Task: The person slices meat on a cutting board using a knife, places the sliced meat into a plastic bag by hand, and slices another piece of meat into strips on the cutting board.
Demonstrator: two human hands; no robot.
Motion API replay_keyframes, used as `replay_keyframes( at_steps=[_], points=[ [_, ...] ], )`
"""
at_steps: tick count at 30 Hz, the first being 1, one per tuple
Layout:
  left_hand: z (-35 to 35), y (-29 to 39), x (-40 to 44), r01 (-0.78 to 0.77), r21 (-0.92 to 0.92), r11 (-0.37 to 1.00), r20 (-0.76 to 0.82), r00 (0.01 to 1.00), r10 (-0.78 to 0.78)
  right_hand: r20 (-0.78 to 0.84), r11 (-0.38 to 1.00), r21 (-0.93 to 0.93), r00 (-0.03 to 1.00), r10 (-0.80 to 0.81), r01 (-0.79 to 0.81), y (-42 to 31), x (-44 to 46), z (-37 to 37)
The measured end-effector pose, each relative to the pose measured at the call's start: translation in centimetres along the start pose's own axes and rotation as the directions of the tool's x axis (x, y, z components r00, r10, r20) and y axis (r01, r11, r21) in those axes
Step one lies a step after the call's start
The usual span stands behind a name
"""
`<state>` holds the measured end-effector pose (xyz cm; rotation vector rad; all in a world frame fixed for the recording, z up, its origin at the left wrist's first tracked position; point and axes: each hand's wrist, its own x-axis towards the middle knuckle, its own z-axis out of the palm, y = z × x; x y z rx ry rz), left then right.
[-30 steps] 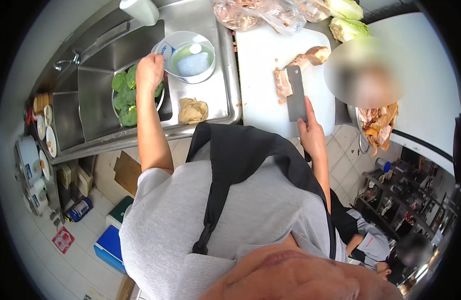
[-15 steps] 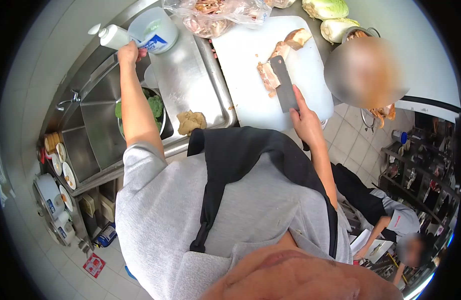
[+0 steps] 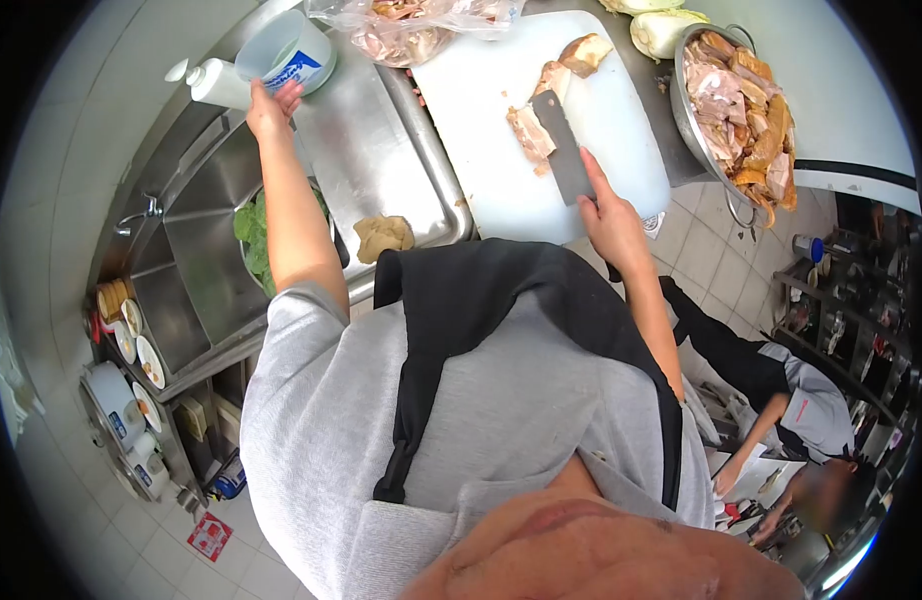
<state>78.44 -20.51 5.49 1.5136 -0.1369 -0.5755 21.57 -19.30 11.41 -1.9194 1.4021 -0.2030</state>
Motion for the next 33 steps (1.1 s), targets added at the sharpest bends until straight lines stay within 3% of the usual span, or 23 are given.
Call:
replay_keyframes(
  at_steps=[3,8,10,14,16,19,21,22,24,29,31,33],
  points=[
    [0.4,-2.2,-1.5,-0.059,-0.094,0.994,-0.005,0.998,0.059,0.019,0.999,-0.044,1.000,0.003,-0.002,-0.8,-0.4,-0.8],
    [3.9,-4.4,-6.2,-0.122,0.114,0.986,0.193,0.976,0.099,0.002,0.998,-0.048,0.999,-0.034,0.034,-0.1,-1.0,-1.6],
    [5.6,-4.3,-8.7,-0.176,0.166,0.970,0.232,0.963,0.135,-0.068,0.983,-0.053,0.982,-0.177,0.174,1.1,-1.0,-2.0],
    [8.3,-5.2,-13.5,-0.329,0.179,0.927,0.392,0.888,0.239,-0.087,0.988,-0.063,0.985,-0.149,0.144,1.7,-1.6,-4.2],
    [9.7,-5.8,-17.6,-0.377,0.259,0.889,0.493,0.843,0.214,-0.095,0.988,-0.114,0.989,-0.116,0.105,2.0,-1.8,-5.2],
    [11.2,-6.7,-23.0,-0.657,0.482,0.580,0.651,0.712,0.265,-0.050,0.962,-0.250,0.991,-0.123,0.107,4.3,-1.3,-6.0],
    [12.7,-5.4,-26.8,-0.761,0.495,0.419,0.755,0.616,0.226,-0.005,0.932,-0.341,0.991,-0.134,0.124,5.4,-1.0,-6.4],
    [13.2,-5.9,-27.3,-0.758,0.502,0.416,0.752,0.620,0.224,0.020,0.929,-0.350,0.992,-0.124,0.123,5.7,-0.8,-6.6],
    [14.2,-6.9,-27.6,-0.869,0.405,0.283,0.840,0.476,0.260,0.057,0.926,-0.354,0.991,-0.119,0.132,6.4,-0.6,-6.7],
    [15.8,-7.4,-28.5,-0.836,0.507,0.209,0.835,0.537,0.123,0.047,0.938,-0.247,0.970,-0.237,0.242,7.8,-0.2,-6.6],
    [16.2,-6.9,-28.8,-0.781,0.570,0.257,0.801,0.598,0.041,0.049,0.939,-0.244,0.970,-0.238,0.242,8.1,-0.2,-6.7],
    [17.1,-6.8,-28.9,-0.770,0.590,0.244,0.778,0.622,0.084,0.049,0.938,-0.247,0.970,-0.238,0.243,8.2,-0.1,-6.9]
  ],
)
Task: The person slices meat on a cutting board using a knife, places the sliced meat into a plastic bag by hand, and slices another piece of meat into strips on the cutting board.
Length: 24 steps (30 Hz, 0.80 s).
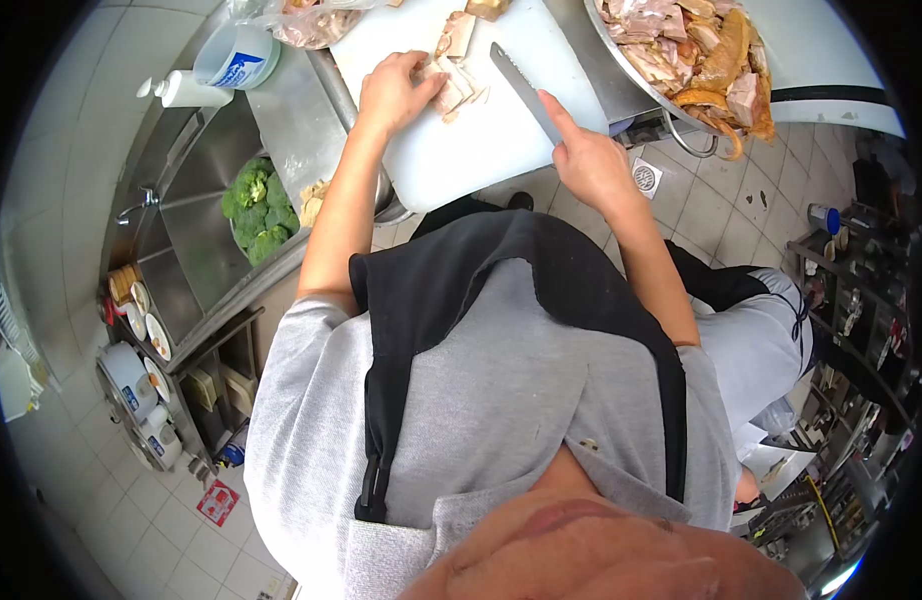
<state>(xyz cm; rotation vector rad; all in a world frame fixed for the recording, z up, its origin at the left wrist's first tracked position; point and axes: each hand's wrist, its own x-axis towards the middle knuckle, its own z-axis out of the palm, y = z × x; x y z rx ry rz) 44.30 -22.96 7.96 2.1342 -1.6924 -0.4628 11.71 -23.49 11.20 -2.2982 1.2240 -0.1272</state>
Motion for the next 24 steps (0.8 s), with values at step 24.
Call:
replay_keyframes(
  at_steps=[24],
  points=[
    [0.4,-1.0,-0.7,-0.143,0.011,0.990,0.036,0.989,0.142,0.006,0.999,0.033,0.999,-0.041,0.041,-1.5,1.2,0.7]
  ],
)
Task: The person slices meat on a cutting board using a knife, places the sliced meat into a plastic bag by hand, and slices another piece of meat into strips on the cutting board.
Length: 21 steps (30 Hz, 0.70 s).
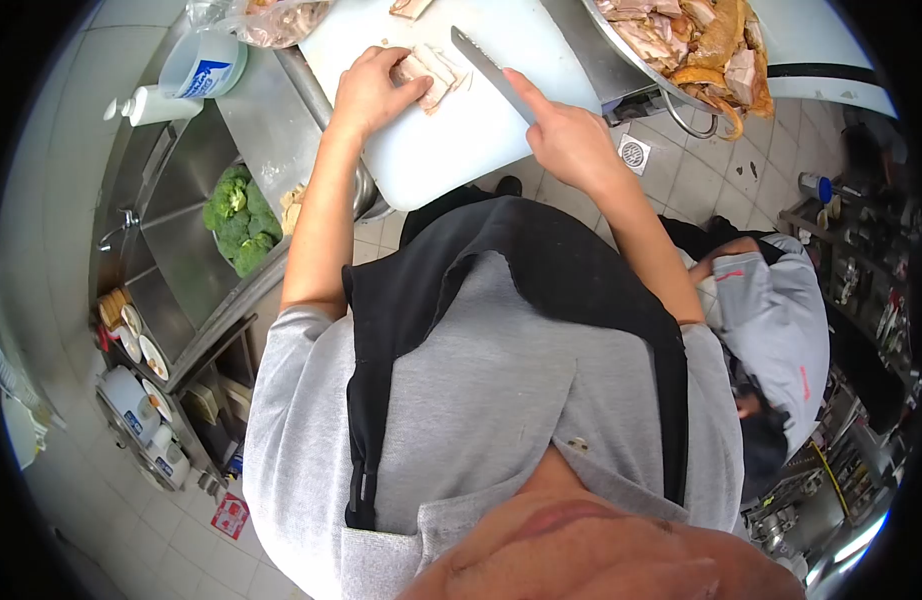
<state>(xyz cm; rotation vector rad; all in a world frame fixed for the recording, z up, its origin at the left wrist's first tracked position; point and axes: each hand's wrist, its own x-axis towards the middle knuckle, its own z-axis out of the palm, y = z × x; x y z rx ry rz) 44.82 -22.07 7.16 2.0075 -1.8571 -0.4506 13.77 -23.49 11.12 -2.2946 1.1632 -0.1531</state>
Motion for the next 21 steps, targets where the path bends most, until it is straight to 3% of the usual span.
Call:
replay_keyframes(
  at_steps=[3,5,8,10,13,17,21],
  points=[
    [0.7,1.3,-1.0,0.089,0.057,0.994,-0.019,0.996,-0.088,-0.053,0.996,-0.061,0.996,-0.072,0.069,-0.3,-0.1,0.7],
    [0.8,1.7,-1.8,0.134,0.097,0.986,-0.026,0.991,-0.132,0.053,0.994,-0.085,0.997,-0.064,0.068,-1.1,-0.7,-0.1],
    [1.5,1.8,-2.7,0.146,0.101,0.984,-0.109,0.985,-0.135,0.051,0.997,-0.060,0.998,-0.038,0.041,-1.1,-1.4,-0.7],
    [1.8,1.8,-3.1,-0.090,0.121,0.989,-0.349,0.929,0.127,0.035,0.997,-0.073,0.999,-0.032,0.034,-0.8,-1.3,-0.5],
    [2.5,1.0,-2.0,-0.197,0.042,0.979,-0.342,0.918,0.199,0.032,0.996,-0.084,0.999,-0.011,0.014,-0.9,-0.8,-0.2],
    [3.3,0.7,-1.3,-0.192,0.047,0.980,-0.300,0.933,0.197,0.109,0.995,-0.065,0.991,0.078,-0.071,-0.7,0.6,0.2],
    [4.2,0.0,-1.2,-0.253,-0.004,0.968,-0.356,0.905,0.235,0.067,0.997,-0.072,0.998,0.019,-0.014,-1.5,0.8,-0.5]
  ],
)
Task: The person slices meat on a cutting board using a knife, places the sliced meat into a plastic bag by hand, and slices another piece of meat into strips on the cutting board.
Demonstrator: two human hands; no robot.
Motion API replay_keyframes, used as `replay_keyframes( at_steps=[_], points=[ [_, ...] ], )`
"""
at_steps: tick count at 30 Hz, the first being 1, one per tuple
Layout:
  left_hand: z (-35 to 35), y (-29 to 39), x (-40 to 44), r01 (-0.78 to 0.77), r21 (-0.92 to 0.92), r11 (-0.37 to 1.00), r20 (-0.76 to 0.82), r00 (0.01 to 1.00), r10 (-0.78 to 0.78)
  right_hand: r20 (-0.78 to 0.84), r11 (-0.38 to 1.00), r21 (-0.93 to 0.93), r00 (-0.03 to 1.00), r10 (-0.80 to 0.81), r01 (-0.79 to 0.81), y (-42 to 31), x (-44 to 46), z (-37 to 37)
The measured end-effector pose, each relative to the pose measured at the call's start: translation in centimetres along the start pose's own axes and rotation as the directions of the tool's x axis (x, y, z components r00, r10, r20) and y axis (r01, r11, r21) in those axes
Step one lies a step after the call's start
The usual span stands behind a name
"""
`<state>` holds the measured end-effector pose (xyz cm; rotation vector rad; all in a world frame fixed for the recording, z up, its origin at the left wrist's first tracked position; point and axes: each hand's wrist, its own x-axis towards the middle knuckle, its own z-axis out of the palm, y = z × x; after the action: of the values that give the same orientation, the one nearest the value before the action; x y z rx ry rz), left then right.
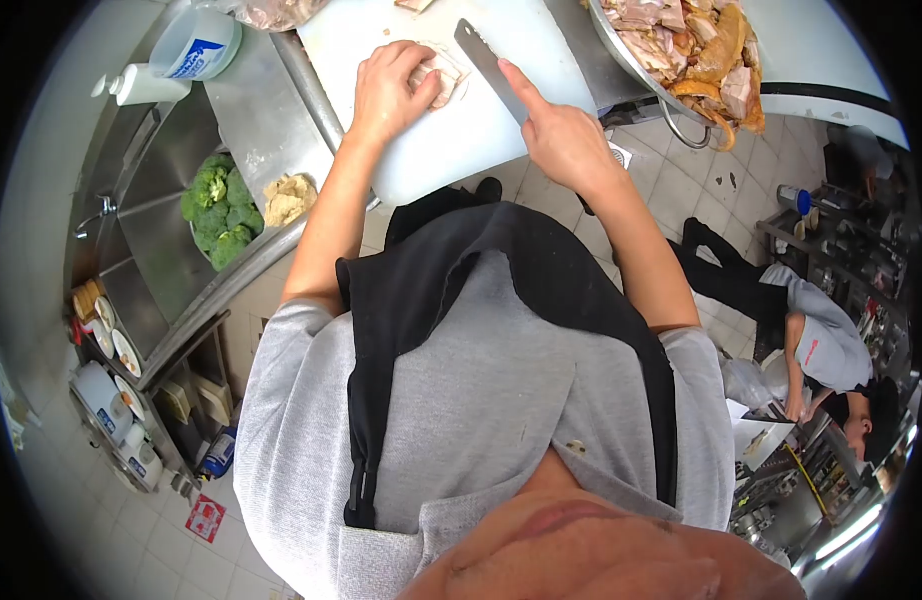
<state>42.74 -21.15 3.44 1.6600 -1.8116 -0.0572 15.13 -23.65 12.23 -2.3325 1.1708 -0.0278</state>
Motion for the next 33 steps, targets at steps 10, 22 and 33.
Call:
replay_keyframes(
  at_steps=[10,22,33],
  points=[
    [0.1,0.0,0.0,0.013,-0.011,1.000,-0.014,1.000,-0.013,0.041,0.960,-0.252,0.992,-0.116,0.122,-2.4,1.5,-0.2],
    [0.3,0.0,0.1,0.026,0.016,1.000,-0.012,1.000,-0.026,0.000,0.973,-0.191,0.991,-0.132,0.129,-1.3,3.5,1.6],
    [0.8,-0.3,0.0,0.033,0.017,0.999,-0.049,0.998,-0.032,-0.042,0.954,-0.256,0.984,-0.174,0.158,-3.0,1.3,-0.1]
  ],
)
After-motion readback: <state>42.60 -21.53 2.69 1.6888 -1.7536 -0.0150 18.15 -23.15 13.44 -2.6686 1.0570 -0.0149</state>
